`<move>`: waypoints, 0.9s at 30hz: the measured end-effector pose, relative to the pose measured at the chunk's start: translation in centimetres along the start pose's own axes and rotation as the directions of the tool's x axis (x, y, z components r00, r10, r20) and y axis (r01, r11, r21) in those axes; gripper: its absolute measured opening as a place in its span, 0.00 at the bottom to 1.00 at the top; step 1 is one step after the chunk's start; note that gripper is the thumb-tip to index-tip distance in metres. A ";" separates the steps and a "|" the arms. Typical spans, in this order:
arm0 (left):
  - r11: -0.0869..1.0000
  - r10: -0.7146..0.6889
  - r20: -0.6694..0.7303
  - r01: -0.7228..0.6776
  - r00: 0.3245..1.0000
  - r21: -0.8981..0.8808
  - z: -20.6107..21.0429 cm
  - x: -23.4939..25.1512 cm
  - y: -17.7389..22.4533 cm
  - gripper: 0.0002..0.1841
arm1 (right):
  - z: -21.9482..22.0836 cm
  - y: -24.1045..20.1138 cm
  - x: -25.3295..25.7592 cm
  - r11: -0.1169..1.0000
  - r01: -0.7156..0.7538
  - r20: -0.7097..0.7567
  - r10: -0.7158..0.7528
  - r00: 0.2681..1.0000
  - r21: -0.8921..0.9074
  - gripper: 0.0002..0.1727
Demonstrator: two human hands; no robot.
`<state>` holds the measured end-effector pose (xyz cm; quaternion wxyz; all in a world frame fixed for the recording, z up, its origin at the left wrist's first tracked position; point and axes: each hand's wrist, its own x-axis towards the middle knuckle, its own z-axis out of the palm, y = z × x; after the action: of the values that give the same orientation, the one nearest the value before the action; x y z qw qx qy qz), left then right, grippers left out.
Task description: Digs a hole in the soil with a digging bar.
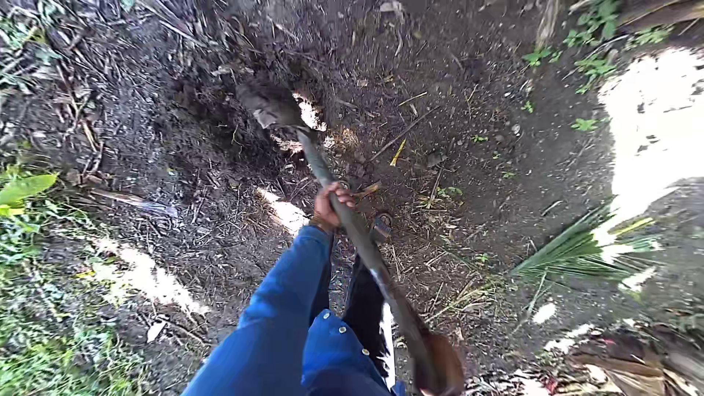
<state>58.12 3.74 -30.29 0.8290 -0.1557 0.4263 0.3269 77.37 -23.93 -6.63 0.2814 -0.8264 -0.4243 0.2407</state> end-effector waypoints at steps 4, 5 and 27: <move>0.983 0.076 -0.166 -0.046 0.983 0.175 -1.1 -2.4 6.3 0.17 | 6.7 -4.8 5.7 0.756 0.655 0.560 -0.553 0.617 0.025 0.09; 0.958 0.110 -0.311 -0.017 0.944 0.286 -1.7 -2.4 7.2 0.14 | 9.9 -6.1 7.1 0.728 0.684 0.731 -0.492 0.472 0.048 0.05; 0.947 0.121 -0.443 0.030 0.888 0.319 18.7 -12.6 -0.6 0.21 | -2.5 -16.1 8.9 0.953 0.001 0.212 -0.068 0.975 0.303 0.14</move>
<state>64.55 8.16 -9.09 0.7115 -0.0827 0.6595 0.2281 74.52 -9.34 4.52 0.3593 -0.7345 -0.4258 0.3873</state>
